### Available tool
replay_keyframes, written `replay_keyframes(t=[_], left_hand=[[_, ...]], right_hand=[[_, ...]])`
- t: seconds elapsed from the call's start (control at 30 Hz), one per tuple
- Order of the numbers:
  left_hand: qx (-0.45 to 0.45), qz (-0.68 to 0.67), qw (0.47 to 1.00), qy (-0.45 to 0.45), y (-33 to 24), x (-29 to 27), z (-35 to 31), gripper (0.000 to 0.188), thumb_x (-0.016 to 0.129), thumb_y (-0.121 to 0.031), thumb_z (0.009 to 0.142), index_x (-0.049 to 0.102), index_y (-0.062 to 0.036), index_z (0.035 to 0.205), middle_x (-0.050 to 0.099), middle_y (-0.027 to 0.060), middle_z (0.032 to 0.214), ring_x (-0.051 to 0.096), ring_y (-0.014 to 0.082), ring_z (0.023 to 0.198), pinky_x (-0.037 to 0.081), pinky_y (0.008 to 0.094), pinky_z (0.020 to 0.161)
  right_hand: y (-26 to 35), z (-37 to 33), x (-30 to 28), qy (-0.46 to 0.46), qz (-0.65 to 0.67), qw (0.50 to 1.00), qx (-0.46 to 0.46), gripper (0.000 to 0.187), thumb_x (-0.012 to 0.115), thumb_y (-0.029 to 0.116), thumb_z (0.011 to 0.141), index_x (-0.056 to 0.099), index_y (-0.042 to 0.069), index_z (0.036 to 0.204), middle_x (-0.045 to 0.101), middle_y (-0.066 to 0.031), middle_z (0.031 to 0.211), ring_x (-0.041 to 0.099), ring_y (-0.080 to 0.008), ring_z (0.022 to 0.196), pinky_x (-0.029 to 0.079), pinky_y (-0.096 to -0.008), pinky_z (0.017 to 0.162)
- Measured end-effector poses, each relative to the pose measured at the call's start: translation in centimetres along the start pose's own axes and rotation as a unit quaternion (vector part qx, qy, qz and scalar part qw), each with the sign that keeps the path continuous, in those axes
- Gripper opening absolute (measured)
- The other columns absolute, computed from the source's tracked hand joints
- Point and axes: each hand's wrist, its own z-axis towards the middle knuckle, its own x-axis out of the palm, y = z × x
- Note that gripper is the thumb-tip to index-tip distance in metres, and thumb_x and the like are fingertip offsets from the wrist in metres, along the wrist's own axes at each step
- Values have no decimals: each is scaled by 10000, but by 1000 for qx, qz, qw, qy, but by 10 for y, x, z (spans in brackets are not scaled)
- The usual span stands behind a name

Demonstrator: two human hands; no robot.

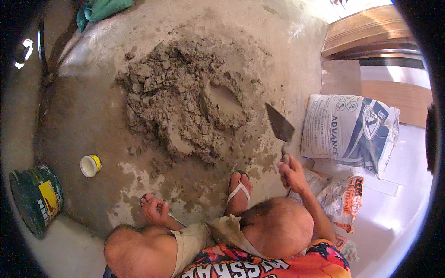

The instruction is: The person mixes a pile of cement on the floor using a trowel, repeatedly folding and turning the material. They briefly walk to a sink to fill a small cup with water, return, and pour the water into the pile before continuing to mix.

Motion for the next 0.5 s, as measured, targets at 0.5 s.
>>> replay_keyframes(t=[0.5], left_hand=[[-5, -21, 998, -51, 1, 9, 4, 209, 772, -258, 789, 624, -117, 746, 570, 61, 626, 574, 300, 702, 453, 438, 739]], right_hand=[[109, 74, 70, 438, 249, 864, 22, 149, 676, 126, 950, 536, 128, 1002, 447, 60, 627, 327, -32, 380, 283, -244, 311]])
